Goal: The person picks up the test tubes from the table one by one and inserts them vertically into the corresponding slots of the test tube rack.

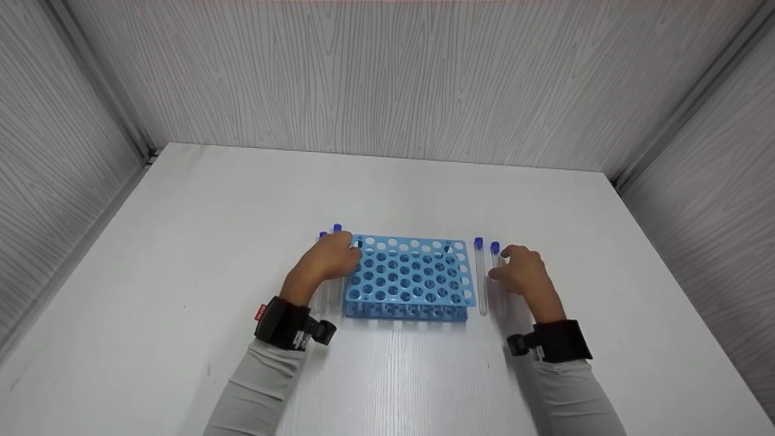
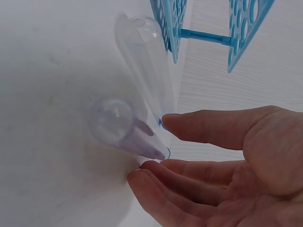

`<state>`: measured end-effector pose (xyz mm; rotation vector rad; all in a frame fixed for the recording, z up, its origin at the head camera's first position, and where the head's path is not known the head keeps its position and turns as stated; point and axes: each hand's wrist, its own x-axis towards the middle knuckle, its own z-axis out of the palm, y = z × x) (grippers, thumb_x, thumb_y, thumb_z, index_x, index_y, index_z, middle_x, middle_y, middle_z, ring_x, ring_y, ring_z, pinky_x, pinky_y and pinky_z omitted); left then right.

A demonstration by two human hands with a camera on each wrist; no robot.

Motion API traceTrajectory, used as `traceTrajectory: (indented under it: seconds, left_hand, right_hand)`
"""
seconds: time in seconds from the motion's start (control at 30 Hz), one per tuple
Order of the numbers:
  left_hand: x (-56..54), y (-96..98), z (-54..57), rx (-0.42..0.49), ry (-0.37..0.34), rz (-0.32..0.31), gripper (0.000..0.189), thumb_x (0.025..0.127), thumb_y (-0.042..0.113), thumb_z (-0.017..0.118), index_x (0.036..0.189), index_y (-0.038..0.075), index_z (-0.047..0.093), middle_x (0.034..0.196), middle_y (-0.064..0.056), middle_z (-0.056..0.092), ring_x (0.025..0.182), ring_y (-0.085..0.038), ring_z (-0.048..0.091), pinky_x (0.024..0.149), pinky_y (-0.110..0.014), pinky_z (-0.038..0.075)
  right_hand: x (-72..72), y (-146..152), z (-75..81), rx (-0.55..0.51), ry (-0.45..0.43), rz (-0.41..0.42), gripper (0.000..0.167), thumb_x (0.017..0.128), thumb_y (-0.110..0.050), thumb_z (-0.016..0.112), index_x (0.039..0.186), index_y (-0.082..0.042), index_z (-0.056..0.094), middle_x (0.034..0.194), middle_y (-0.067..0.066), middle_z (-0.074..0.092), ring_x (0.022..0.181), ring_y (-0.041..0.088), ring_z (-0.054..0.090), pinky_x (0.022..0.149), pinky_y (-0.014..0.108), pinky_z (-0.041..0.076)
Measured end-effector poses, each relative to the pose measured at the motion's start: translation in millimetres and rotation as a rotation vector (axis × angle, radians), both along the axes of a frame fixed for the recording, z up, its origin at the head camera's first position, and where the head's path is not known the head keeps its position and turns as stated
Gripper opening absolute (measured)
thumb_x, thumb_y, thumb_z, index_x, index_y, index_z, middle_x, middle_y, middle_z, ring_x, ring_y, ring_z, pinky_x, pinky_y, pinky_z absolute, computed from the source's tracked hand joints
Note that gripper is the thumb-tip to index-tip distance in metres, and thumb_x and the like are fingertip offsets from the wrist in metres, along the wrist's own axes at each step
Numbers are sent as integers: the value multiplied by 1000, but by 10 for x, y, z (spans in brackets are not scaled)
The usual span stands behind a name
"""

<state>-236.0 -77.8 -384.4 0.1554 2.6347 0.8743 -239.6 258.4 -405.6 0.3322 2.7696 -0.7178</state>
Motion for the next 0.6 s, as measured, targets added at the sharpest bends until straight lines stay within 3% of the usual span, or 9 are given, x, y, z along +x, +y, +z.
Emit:
traceTrajectory:
  seconds: [0.3,0.6]
  left_hand:
    - [-10,3,-13,-2,-12,6,45,105,21,39,138,-7,49,114,-18,58,101,-28,55,86,-39,46]
    - [-13,0,-23,-9,17,-5,42,105,19,40,134,-8,52,95,-11,53,91,-25,54,78,-36,45]
  right_hand:
    - [3,-11,-18,26,7,12,56,93,-15,61,142,11,49,139,33,54,107,37,62,86,44,58]
    - [-8,11,-25,73,25,52,51,91,-12,59,136,12,54,130,32,60,98,33,62,74,37,56]
